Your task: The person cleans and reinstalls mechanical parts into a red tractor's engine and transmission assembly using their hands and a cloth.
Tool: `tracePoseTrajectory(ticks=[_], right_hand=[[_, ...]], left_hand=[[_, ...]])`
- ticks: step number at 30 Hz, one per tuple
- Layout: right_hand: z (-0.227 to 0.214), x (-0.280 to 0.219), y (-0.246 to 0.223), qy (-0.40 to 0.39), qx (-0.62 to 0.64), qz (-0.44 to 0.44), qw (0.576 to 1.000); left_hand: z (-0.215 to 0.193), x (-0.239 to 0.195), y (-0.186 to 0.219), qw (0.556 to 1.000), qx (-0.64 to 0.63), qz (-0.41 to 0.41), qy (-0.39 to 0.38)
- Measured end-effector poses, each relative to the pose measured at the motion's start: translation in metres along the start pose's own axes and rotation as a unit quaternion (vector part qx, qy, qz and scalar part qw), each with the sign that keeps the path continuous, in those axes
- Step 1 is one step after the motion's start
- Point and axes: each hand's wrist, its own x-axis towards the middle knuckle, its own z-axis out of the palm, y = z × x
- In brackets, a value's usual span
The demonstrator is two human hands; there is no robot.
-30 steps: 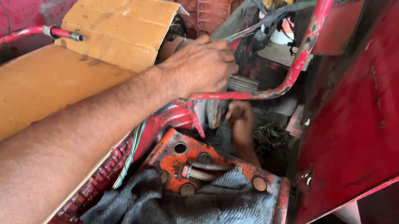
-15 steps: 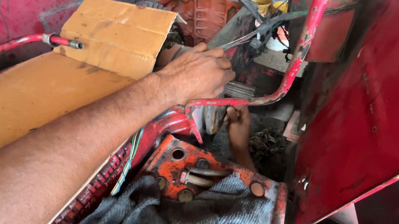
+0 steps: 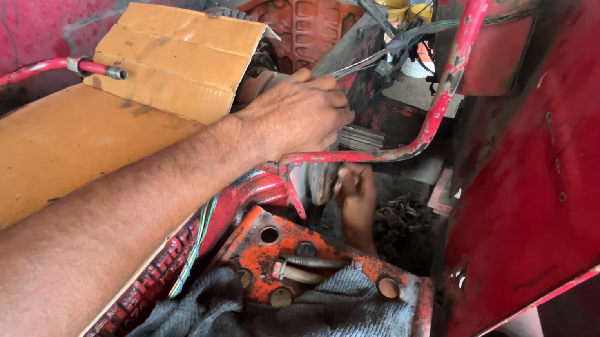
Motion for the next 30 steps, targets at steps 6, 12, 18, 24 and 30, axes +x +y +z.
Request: tracePoseTrajectory(ticks=[6, 12, 18, 24, 30], right_hand=[[-0.001, 0.007, 0.004, -0.064, 0.04, -0.047, 0.996], [0.003, 0.001, 0.012, -0.023, 0.084, -0.073, 0.994], [-0.001, 0.002, 0.017, -0.042, 0.049, -0.073, 0.995], [-0.002, 0.016, 0.03, -0.035, 0.03, -0.146, 0.988], [-0.003, 0.022, 0.037, -0.029, 0.028, -0.208, 0.977]], left_hand=[[0.0, -0.002, 0.001, 1.0, 0.013, -0.005, -0.008], [0.0, -0.001, 0.003, 1.0, 0.02, -0.005, -0.011], [0.0, 0.002, 0.003, 1.0, 0.025, 0.011, 0.003], [-0.002, -0.001, 0.006, 0.999, 0.036, 0.014, 0.0], [-0.004, 0.002, 0.009, 0.995, 0.088, 0.038, 0.011]])
